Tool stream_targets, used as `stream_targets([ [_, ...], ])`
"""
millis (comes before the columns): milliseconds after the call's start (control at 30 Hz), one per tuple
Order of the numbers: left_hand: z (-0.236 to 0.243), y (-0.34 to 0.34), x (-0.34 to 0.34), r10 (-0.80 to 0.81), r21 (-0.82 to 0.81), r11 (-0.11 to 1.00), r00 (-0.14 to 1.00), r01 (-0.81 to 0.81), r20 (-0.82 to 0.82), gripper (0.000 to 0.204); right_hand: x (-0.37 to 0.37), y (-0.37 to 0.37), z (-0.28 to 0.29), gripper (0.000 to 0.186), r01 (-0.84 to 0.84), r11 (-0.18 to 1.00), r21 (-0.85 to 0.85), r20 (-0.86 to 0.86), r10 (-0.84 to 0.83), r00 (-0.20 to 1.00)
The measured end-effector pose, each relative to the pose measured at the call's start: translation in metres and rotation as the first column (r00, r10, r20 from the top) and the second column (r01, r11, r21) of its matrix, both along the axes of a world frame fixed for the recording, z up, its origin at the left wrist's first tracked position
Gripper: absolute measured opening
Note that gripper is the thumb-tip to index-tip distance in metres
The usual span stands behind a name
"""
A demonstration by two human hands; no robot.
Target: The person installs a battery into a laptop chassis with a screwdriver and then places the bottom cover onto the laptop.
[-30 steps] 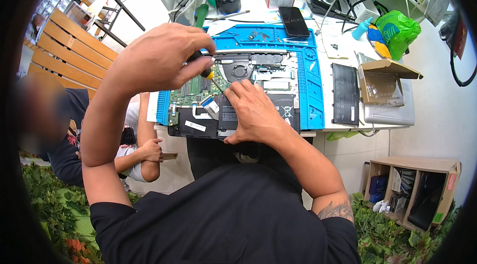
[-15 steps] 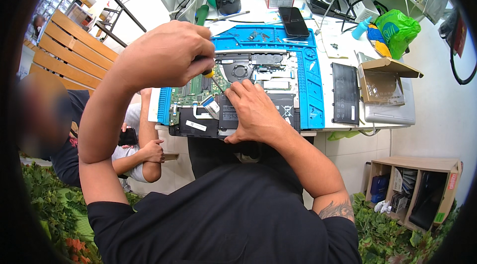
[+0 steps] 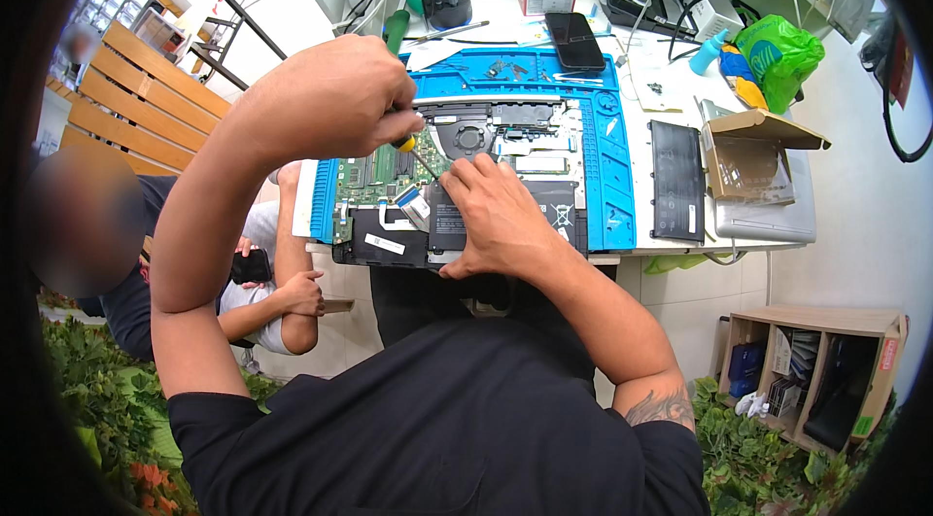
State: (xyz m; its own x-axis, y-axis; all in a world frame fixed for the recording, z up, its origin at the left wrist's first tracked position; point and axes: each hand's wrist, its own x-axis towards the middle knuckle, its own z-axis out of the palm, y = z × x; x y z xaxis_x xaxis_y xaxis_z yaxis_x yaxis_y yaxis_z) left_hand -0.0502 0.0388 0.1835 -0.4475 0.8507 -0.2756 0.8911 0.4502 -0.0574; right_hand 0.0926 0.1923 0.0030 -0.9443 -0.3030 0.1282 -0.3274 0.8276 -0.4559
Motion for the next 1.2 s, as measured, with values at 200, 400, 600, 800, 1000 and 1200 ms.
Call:
stream_targets([
  [200,-0.008,0.002,-0.005,0.008,0.083,0.997,0.999,-0.004,-0.052,0.025,0.000,0.002,-0.006,0.106,-0.007,1.000,-0.030,-0.090,0.004,0.996],
  [400,-0.024,-0.009,-0.023,-0.433,0.362,0.843,0.901,0.397,0.022,0.023,0.000,-0.002,0.001,0.109,-0.014,1.000,-0.005,-0.008,0.014,1.000],
  [600,0.001,0.006,0.000,0.003,-0.038,0.999,1.000,-0.002,0.005,0.023,0.000,0.001,-0.001,0.109,0.000,1.000,0.003,0.005,0.000,1.000],
  [800,-0.013,-0.004,-0.004,-0.092,0.127,0.987,0.992,0.103,-0.084,0.018,-0.001,0.000,0.000,0.108,-0.014,1.000,0.004,-0.002,0.014,1.000],
  [1000,-0.008,0.003,-0.005,-0.255,0.082,0.964,0.967,0.252,0.028,0.010,0.001,0.000,-0.001,0.108,-0.002,1.000,0.002,-0.004,0.002,1.000],
  [1200,-0.017,-0.008,-0.016,-0.177,0.332,0.935,0.975,0.123,0.137,0.027,0.001,-0.001,0.000,0.108,-0.012,1.000,0.026,-0.014,0.013,1.000],
])
